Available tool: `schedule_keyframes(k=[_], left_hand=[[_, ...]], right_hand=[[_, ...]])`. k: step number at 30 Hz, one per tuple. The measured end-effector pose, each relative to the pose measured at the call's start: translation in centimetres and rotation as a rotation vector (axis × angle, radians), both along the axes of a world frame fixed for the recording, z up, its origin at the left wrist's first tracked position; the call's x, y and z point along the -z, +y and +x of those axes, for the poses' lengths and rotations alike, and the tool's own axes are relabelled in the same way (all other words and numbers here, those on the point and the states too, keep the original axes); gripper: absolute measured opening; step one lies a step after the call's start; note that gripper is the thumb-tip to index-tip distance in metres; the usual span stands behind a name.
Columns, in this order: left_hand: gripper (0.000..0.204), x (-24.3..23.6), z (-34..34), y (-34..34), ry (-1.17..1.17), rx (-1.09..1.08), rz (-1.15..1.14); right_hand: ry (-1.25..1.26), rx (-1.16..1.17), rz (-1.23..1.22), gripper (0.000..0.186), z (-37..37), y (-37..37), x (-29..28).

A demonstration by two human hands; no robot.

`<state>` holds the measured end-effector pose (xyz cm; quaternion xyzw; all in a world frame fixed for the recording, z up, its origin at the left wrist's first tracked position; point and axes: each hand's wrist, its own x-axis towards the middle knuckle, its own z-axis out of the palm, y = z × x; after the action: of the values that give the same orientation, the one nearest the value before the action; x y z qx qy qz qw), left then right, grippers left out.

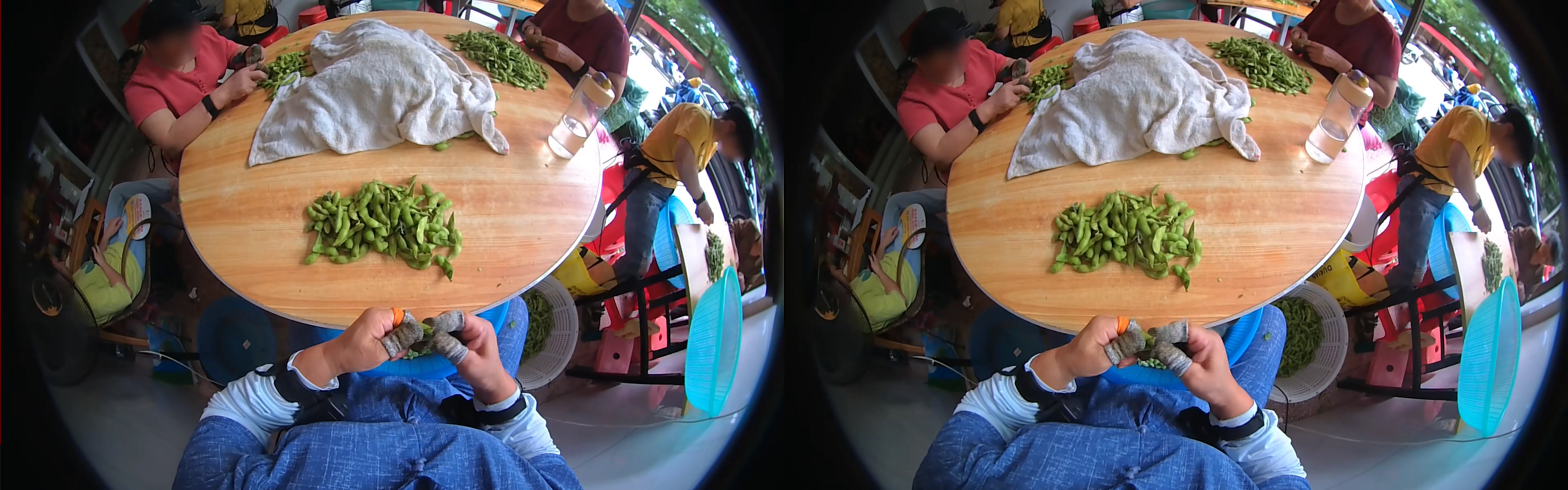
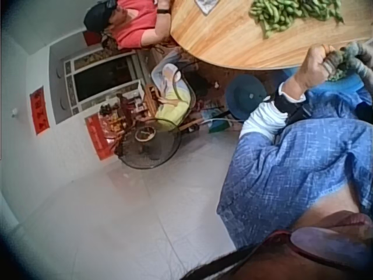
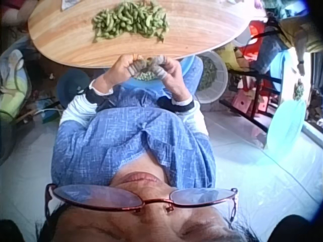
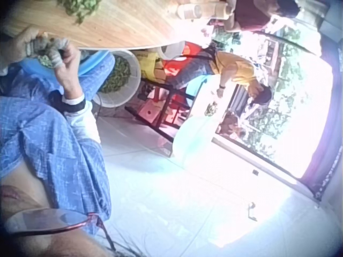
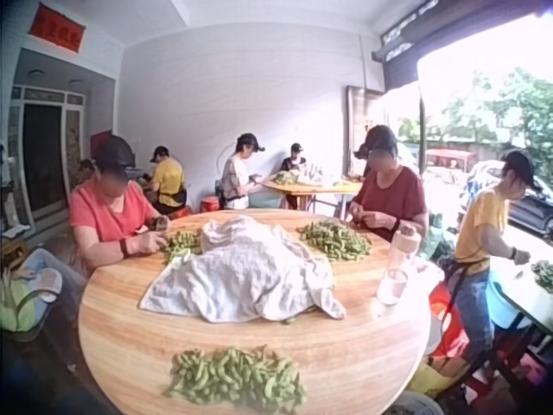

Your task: Peeling edamame beans into a blue bowl while seated at a table with other people.

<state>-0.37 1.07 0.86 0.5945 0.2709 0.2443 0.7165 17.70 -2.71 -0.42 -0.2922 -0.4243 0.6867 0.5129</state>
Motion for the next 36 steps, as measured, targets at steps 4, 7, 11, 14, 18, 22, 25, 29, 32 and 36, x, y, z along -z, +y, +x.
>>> schedule_keyframes(k=[4,7,11,14,18,22,25,29,32,36], left_hand=[[0.021,-0.3,0.3,-0.4,0.052,-0.123,-0.100],[0.016,0.0,0.7,-0.6,0.013,-0.181,-0.179],[0.015,1.3,0.5,-1.0,0.006,-0.216,-0.201],[0.020,0.1,1.0,-1.0,0.012,-0.171,-0.206],[0.026,0.9,0.7,-1.3,0.150,0.044,0.079],[0.021,1.1,0.5,-1.4,0.433,0.146,0.472],[0.022,1.6,0.7,-1.3,0.466,0.250,0.633],[0.022,1.3,0.8,-1.4,0.285,0.161,0.606],[0.018,1.5,0.6,-1.3,0.230,0.026,0.609],[0.015,0.2,0.3,-0.4,0.196,-0.147,-0.032]], right_hand=[[-0.441,0.113,0.180,0.011,-0.6,-0.2,-1.5],[-0.627,0.195,0.329,0.017,-0.9,0.0,-1.4],[-0.704,0.222,0.447,0.010,-1.0,0.0,-1.4],[-0.680,0.292,0.373,0.011,-0.5,-0.2,-1.2],[-1.032,0.677,0.416,0.024,4.1,0.8,-2.0],[-1.248,0.738,0.310,0.042,6.6,1.6,-2.6],[-1.213,0.575,0.349,0.038,4.6,2.2,-1.6],[-1.427,0.476,0.307,0.034,1.5,4.8,-1.5],[-1.545,0.437,0.397,0.026,1.6,5.9,-0.9],[-1.369,0.491,0.620,0.021,2.3,6.0,-0.2]])
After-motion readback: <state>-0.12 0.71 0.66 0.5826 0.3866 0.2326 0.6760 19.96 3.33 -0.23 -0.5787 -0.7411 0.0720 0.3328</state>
